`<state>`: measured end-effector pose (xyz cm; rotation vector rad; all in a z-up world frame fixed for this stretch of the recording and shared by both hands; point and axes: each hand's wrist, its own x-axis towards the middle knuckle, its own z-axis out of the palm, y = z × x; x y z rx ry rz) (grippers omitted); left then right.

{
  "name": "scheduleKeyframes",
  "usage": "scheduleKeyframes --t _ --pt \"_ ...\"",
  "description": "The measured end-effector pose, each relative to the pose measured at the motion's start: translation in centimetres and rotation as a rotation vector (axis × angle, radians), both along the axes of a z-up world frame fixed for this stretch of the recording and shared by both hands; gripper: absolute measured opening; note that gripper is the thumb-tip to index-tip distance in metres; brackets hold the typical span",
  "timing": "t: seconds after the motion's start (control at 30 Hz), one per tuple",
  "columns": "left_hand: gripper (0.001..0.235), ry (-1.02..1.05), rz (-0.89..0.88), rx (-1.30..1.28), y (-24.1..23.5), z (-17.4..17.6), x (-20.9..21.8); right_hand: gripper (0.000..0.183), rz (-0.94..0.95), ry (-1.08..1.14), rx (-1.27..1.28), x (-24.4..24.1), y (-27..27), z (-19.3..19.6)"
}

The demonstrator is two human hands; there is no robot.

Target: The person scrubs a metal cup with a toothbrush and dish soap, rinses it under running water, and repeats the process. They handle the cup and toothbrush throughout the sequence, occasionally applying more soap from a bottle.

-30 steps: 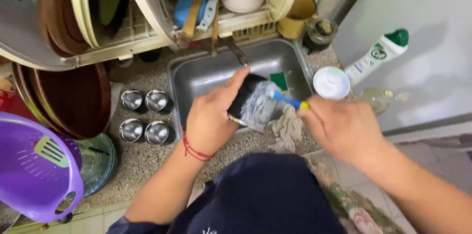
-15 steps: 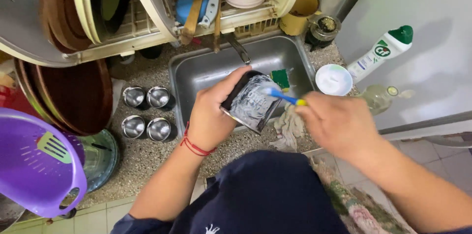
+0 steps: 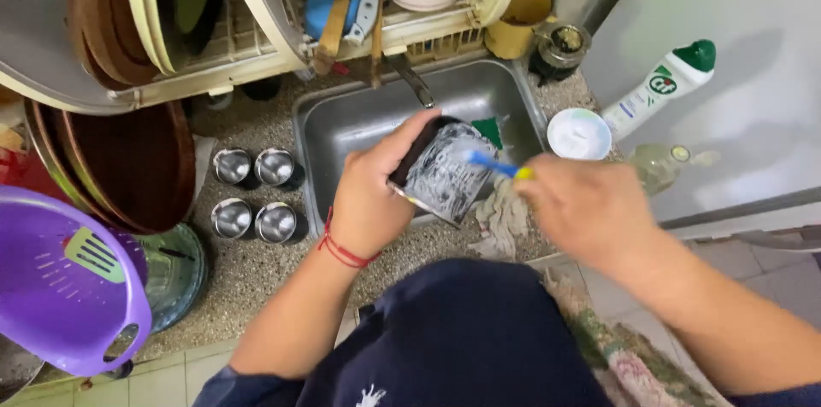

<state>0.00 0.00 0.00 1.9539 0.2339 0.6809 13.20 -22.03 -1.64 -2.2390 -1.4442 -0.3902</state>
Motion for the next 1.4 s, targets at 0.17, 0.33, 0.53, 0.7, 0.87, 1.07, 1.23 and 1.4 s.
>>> scheduleKeyframes --t 0.17,0.33,0.53,0.7,0.87,1.07,1.23,1.4 --pt "0.047 0.007 -0.022 -0.054 0.2 0.7 0.0 0.034 0.039 0.018 -0.057 -1.8 0.2 0.1" --pt "0.045 -0.023 -0.036 -0.105 0.1 0.8 0.0 0.043 -0.033 -0.004 0.001 -0.3 -0.4 0.6" --pt "0.050 -0.042 -0.023 -0.034 -0.6 0.6 -0.2 0.034 0.037 0.049 0.033 0.2 -1.0 -0.8" --pt "0.050 -0.055 -0.013 -0.063 -0.9 0.2 0.4 0.039 0.090 0.077 0.050 -2.6 0.7 1.1" --pt "0.046 -0.026 -0.010 -0.075 -0.3 1.0 0.3 0.038 0.037 0.050 0.073 0.5 -0.9 -1.1" --pt "0.048 0.000 -0.017 -0.052 -1.2 0.9 -0.2 0.041 0.013 0.023 -0.009 -0.4 -0.8 0.9" --pt "0.048 -0.049 0.000 -0.041 -0.9 0.4 -0.2 0.036 0.052 0.160 0.074 -0.6 -0.9 -0.4" --pt "0.050 -0.135 0.071 0.076 -0.5 0.1 -0.6 0.046 -0.037 -0.014 -0.010 1.7 -2.2 -1.2"
